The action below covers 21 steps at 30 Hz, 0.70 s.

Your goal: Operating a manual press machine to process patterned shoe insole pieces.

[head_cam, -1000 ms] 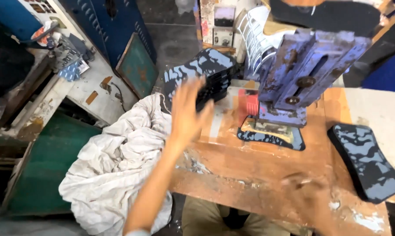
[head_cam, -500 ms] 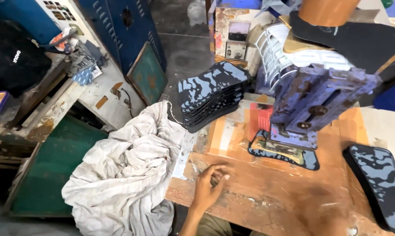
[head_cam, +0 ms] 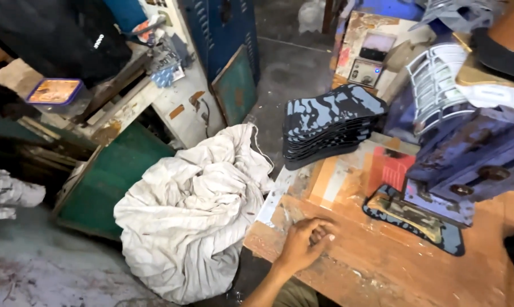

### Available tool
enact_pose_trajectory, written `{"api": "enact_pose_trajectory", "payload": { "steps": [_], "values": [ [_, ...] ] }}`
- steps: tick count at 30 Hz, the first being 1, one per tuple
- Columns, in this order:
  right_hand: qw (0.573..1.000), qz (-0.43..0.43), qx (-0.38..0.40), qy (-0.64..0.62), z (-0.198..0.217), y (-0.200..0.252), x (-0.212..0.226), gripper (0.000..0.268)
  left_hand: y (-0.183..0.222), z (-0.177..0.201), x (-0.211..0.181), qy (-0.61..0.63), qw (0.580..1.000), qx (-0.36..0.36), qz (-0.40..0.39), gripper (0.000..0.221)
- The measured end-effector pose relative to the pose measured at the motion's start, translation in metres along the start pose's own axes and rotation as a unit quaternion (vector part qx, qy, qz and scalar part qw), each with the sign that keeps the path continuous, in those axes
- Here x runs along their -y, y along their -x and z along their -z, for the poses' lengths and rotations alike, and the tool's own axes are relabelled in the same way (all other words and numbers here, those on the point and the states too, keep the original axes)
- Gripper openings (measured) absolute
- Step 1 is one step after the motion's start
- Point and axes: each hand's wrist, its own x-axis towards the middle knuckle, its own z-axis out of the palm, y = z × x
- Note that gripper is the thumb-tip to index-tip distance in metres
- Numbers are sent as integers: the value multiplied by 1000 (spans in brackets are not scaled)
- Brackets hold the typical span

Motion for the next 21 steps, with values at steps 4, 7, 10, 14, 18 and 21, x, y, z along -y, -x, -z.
{"api": "enact_pose_trajectory", "payload": {
  "steps": [4, 7, 10, 14, 18, 21],
  "values": [
    [990, 37, 93, 99, -57, 38, 26, 60, 3, -4, 8, -2, 1000, 7, 25, 26],
    [971, 60, 155, 172, -107, 66, 58, 58, 2, -3, 6, -7, 1000, 7, 9, 27],
    [943, 74, 212, 245, -98, 97, 128, 57, 0, -5, 3, -16, 1000, -2, 6, 26],
    [996, 15, -87, 6, 30, 115, 276, 53, -4, -4, 5, -11, 999, -8, 30, 30],
    [986, -56, -136, -79, 75, 90, 324, 39, -45, -18, 22, -46, 997, 2, 57, 56],
    [983, -45, -151, -98, 88, 86, 332, 37, -76, -36, 18, -108, 988, 69, 80, 65]
  ]
}}
